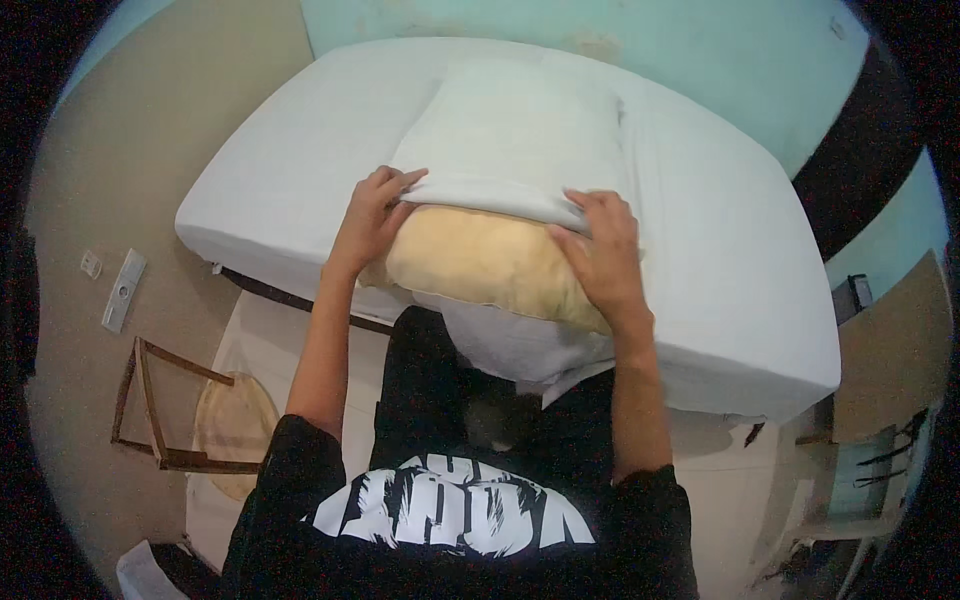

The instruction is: Putting a white pillowcase on a yellow pillow and placing it on a bed.

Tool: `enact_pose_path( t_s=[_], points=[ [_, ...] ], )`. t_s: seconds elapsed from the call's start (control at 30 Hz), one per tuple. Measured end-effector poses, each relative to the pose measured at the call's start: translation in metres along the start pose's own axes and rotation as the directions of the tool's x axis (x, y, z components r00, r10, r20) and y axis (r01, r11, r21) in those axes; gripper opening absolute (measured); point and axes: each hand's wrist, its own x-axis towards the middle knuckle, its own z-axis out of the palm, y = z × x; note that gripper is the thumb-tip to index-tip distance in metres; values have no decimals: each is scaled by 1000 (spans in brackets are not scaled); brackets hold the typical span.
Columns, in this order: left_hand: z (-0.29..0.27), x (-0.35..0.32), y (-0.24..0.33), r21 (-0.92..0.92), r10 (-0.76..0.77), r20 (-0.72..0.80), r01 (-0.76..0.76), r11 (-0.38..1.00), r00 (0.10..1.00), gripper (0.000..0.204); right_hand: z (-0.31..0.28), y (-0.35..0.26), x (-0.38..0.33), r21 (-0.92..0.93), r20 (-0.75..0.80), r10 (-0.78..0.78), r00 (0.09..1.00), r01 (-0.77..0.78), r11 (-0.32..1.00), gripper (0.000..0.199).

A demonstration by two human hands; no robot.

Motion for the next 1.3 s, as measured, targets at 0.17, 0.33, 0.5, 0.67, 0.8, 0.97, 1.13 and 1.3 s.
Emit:
enact_pose_path(
  t_s=[0.17,0.33,0.5,0.67,0.8,0.97,1.13,1.3],
  points=[
    [-3,-23,-3,195,154,-12,-149,969,988,37,21,-7,1,-95,202,-27,979,47,994,23],
    [-4,-27,-11,-161,-121,-19,117,980,992,42,24,-29,-35,-125,75,-58,995,67,990,38],
    [-8,-32,-70,-388,-285,59,285,877,957,41,60,-81,-65,-46,279,-301,912,325,944,59],
    [4,-45,-77,-746,-446,278,483,457,851,55,106,-88,-52,-232,368,-328,870,428,874,67],
    [9,-36,-56,-870,-544,54,307,386,838,76,112,-55,-26,-412,158,-359,920,392,823,64],
    [13,1,-17,-971,-452,87,176,159,888,66,52,-26,15,-142,-148,-112,983,91,986,53],
    [60,31,5,-778,-393,-113,165,607,913,50,27,-11,33,246,-398,82,914,20,969,37],
    [71,51,36,-790,-505,-168,191,583,846,46,19,-4,21,196,-400,85,913,-5,981,35]
  ],
)
